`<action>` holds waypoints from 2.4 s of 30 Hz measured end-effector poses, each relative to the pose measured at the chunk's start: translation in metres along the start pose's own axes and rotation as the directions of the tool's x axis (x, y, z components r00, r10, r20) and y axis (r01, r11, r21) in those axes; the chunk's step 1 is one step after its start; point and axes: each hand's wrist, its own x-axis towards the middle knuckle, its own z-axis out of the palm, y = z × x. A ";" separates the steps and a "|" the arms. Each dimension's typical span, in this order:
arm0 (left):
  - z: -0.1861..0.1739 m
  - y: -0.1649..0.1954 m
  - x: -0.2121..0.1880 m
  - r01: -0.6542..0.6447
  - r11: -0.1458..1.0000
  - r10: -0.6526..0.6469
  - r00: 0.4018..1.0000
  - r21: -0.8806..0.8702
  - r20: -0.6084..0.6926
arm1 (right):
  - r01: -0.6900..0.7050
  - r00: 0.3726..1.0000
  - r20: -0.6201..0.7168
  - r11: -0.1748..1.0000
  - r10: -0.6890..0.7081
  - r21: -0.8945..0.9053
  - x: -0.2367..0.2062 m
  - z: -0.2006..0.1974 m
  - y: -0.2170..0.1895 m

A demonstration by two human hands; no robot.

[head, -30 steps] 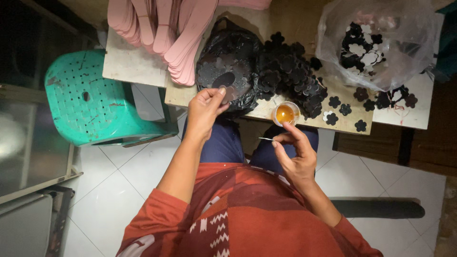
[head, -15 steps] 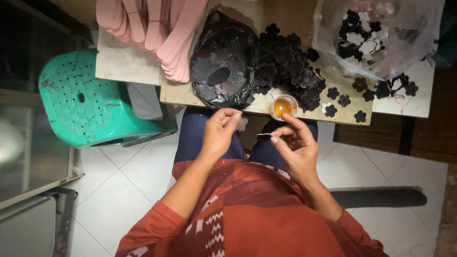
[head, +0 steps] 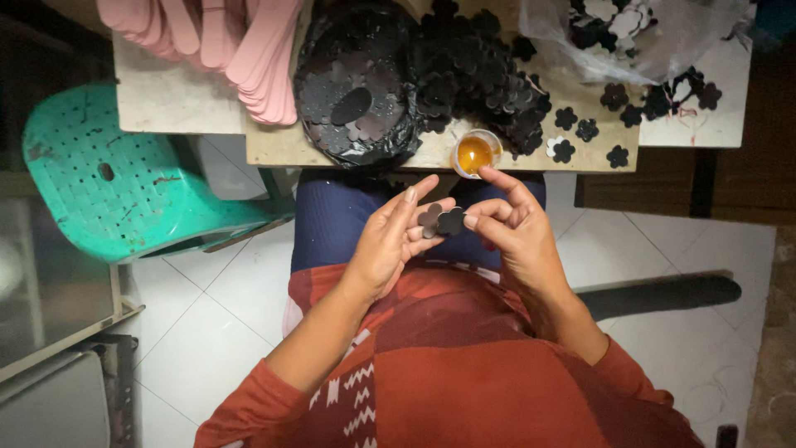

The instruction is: The person repeatedly picks small black and white flower-shaped craft pieces from a table, applies a small amount of adhesive from a cup, and presses the pieces together. The assembled pieces are placed back on the table among other similar items.

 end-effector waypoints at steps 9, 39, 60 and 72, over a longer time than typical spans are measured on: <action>0.006 -0.010 0.008 0.012 0.999 -0.013 1.000 0.051 0.013 | -0.007 0.996 0.084 1.000 0.005 0.022 0.006 -0.012 0.000; 0.004 -0.025 0.014 0.038 0.993 -0.034 0.999 0.112 -0.039 | -0.015 0.999 0.042 0.997 0.018 -0.071 0.011 -0.012 0.014; 0.001 -0.027 0.015 -0.201 0.949 0.193 0.980 0.243 0.057 | -0.003 0.999 0.052 0.999 0.001 0.036 0.007 -0.013 0.012; 0.009 -0.029 0.013 -0.329 0.918 0.354 0.932 0.223 -0.083 | 0.023 0.998 0.051 0.999 -0.025 0.036 0.006 -0.005 0.012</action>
